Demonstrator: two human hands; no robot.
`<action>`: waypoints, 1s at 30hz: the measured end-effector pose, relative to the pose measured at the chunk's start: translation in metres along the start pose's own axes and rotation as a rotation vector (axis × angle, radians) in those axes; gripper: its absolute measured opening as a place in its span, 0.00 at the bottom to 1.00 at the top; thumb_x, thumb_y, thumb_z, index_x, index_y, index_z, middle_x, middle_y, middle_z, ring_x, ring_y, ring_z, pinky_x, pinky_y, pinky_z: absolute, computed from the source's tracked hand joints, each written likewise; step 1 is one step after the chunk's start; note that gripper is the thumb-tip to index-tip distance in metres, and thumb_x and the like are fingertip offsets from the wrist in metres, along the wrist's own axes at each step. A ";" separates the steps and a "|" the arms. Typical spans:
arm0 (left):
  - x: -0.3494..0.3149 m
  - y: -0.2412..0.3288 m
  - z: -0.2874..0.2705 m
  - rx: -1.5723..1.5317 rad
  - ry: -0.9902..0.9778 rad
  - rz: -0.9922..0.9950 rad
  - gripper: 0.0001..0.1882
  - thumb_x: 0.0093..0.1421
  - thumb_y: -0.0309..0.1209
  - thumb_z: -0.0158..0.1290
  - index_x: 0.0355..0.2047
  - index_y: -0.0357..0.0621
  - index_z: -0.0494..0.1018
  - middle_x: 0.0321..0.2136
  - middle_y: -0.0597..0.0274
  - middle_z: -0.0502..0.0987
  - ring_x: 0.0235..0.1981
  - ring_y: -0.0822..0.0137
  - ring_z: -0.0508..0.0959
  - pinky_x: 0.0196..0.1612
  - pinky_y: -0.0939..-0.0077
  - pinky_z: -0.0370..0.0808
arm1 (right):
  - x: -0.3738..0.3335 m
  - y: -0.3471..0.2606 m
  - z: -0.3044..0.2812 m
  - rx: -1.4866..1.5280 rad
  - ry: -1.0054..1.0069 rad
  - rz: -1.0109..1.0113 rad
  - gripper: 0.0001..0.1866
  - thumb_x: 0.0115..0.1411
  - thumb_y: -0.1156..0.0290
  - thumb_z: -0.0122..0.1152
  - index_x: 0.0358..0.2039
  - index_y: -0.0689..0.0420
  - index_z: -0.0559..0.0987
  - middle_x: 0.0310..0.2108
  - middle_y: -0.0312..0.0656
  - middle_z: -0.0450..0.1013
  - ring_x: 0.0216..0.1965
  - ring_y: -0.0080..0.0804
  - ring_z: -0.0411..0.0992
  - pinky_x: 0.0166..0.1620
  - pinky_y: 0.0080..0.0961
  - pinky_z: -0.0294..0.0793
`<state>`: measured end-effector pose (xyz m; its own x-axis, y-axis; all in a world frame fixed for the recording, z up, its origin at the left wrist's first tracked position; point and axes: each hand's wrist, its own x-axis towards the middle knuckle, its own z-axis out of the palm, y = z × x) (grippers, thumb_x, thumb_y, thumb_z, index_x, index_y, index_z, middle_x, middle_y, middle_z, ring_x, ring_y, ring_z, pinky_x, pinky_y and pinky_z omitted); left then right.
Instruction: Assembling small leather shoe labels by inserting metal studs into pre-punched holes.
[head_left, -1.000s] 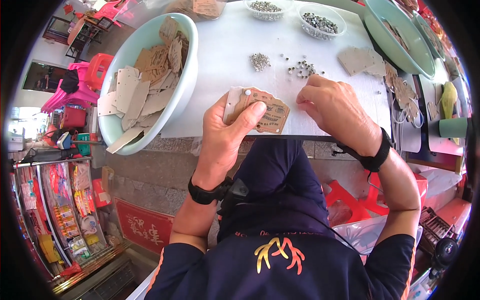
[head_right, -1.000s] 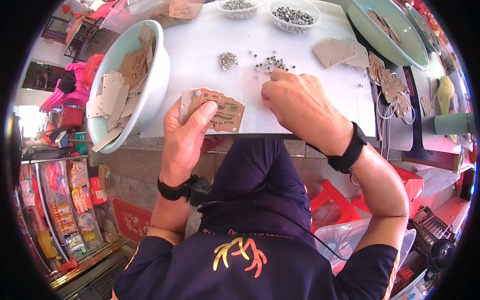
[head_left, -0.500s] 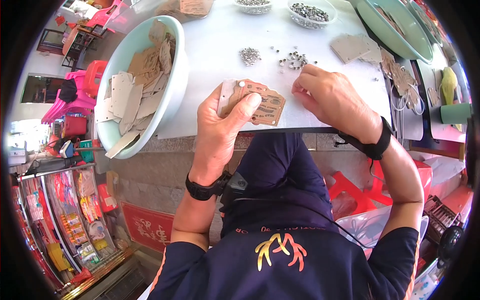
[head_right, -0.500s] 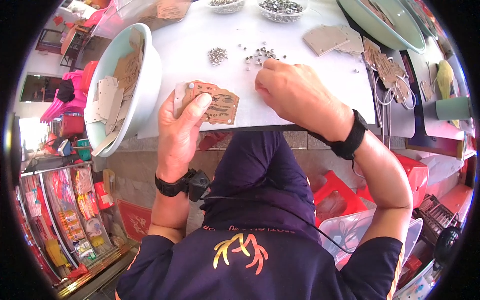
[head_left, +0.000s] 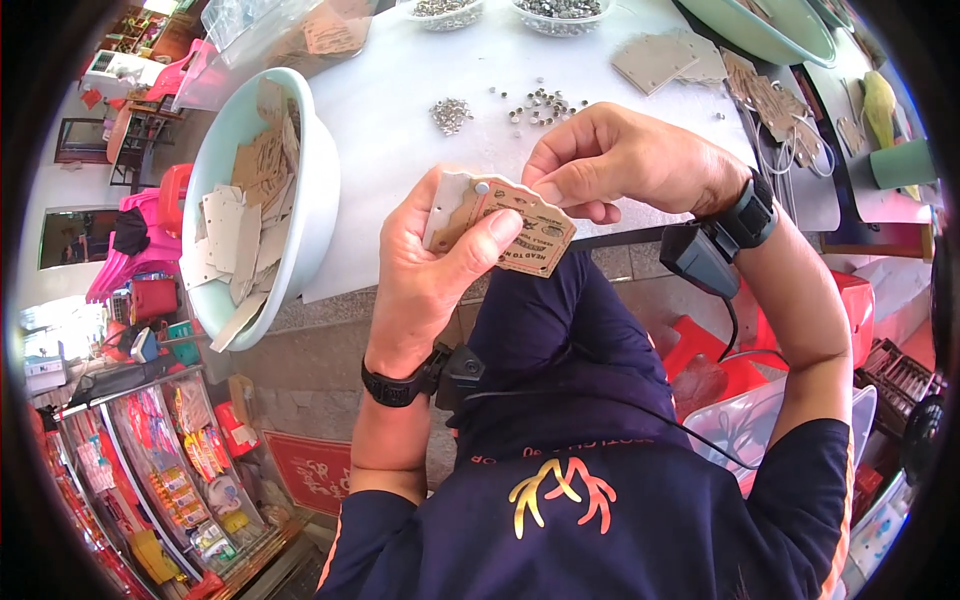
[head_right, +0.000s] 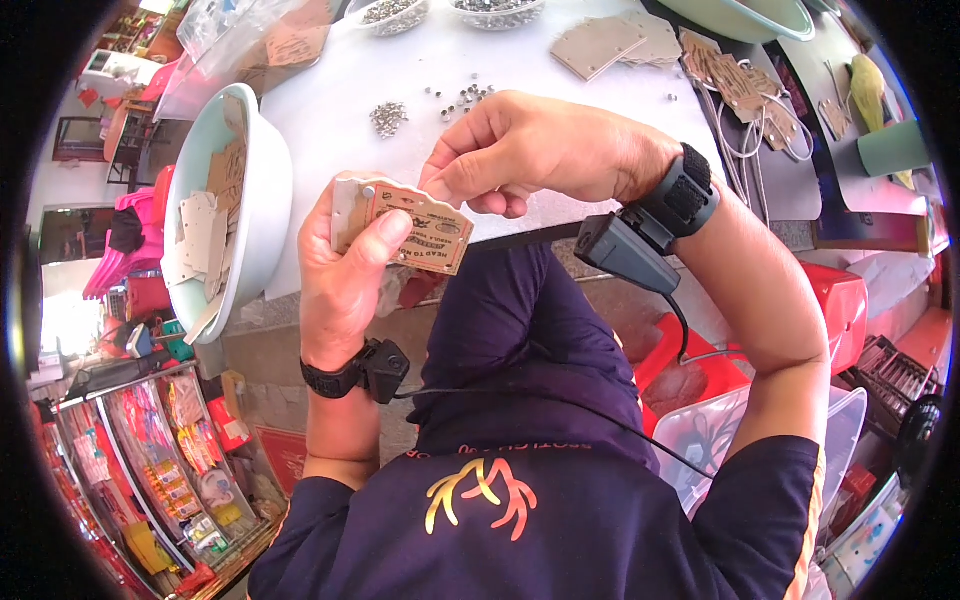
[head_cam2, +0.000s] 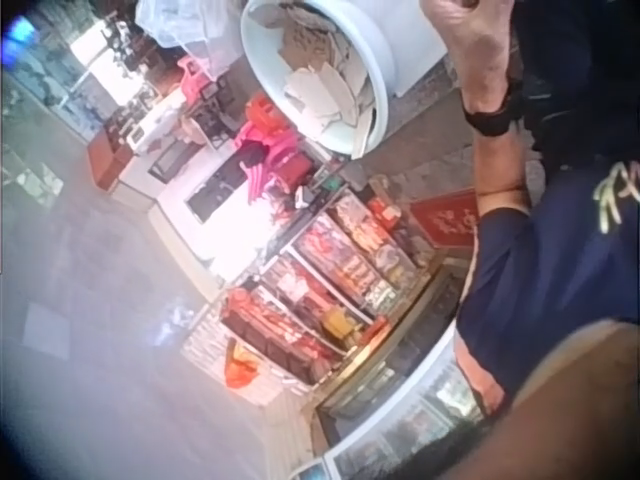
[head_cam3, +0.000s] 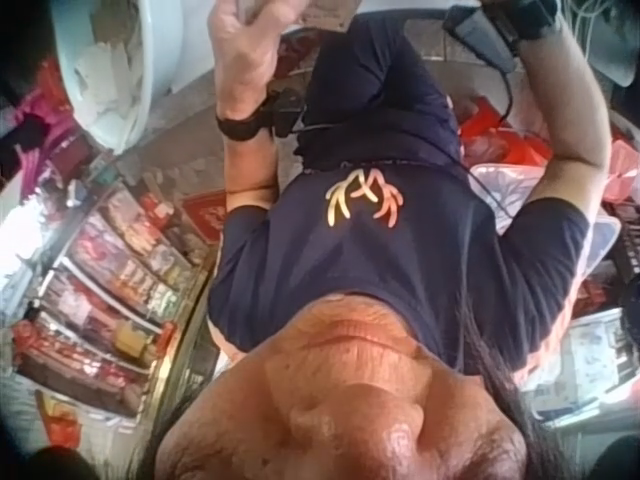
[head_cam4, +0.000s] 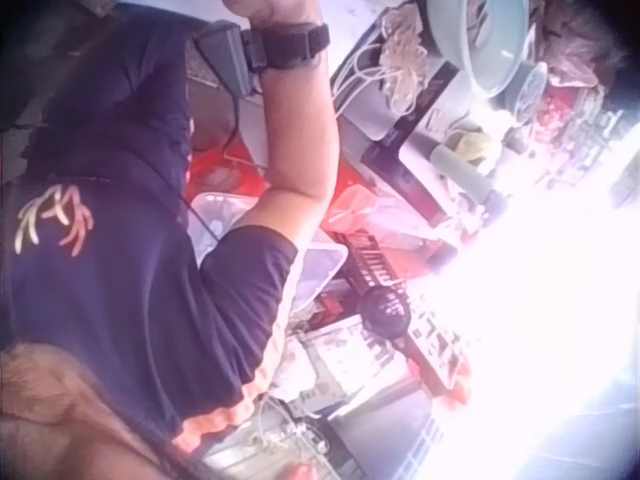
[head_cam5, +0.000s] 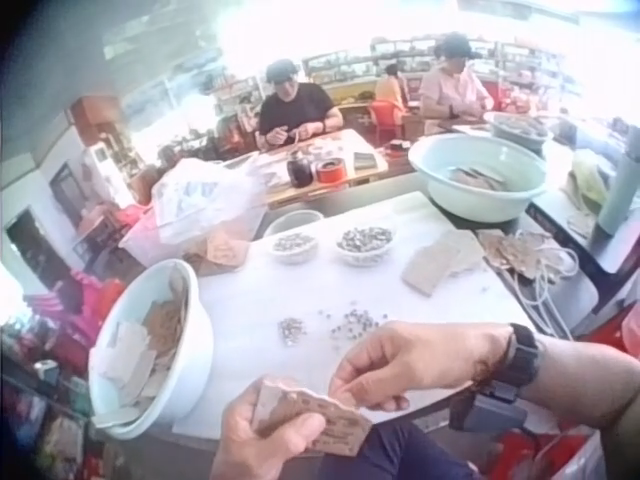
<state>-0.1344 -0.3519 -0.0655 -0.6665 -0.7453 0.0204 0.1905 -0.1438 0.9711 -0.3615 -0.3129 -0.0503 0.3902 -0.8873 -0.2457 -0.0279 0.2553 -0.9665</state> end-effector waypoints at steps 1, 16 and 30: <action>0.000 0.000 0.000 0.024 -0.015 -0.001 0.11 0.59 0.24 0.58 0.42 0.39 0.73 0.34 0.66 0.78 0.35 0.79 0.77 0.39 0.82 0.76 | 0.000 -0.001 0.000 0.033 -0.015 0.016 0.13 0.60 0.63 0.61 0.37 0.60 0.82 0.23 0.30 0.73 0.22 0.13 0.66 0.25 0.14 0.65; -0.001 0.001 -0.002 0.075 -0.062 0.002 0.11 0.59 0.24 0.58 0.42 0.39 0.73 0.34 0.66 0.78 0.35 0.79 0.77 0.39 0.83 0.75 | -0.004 -0.008 0.001 0.024 0.006 0.079 0.12 0.56 0.65 0.63 0.35 0.61 0.82 0.23 0.30 0.73 0.21 0.14 0.66 0.25 0.14 0.66; -0.001 0.000 -0.001 0.060 -0.023 -0.002 0.10 0.59 0.24 0.58 0.42 0.39 0.73 0.34 0.66 0.78 0.36 0.79 0.76 0.40 0.83 0.76 | -0.004 -0.008 0.005 -0.081 0.049 0.011 0.12 0.57 0.64 0.63 0.36 0.60 0.82 0.23 0.30 0.73 0.22 0.15 0.68 0.27 0.15 0.69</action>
<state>-0.1325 -0.3520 -0.0661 -0.6830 -0.7301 0.0233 0.1461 -0.1054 0.9836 -0.3579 -0.3095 -0.0413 0.3442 -0.9029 -0.2575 -0.1065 0.2349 -0.9662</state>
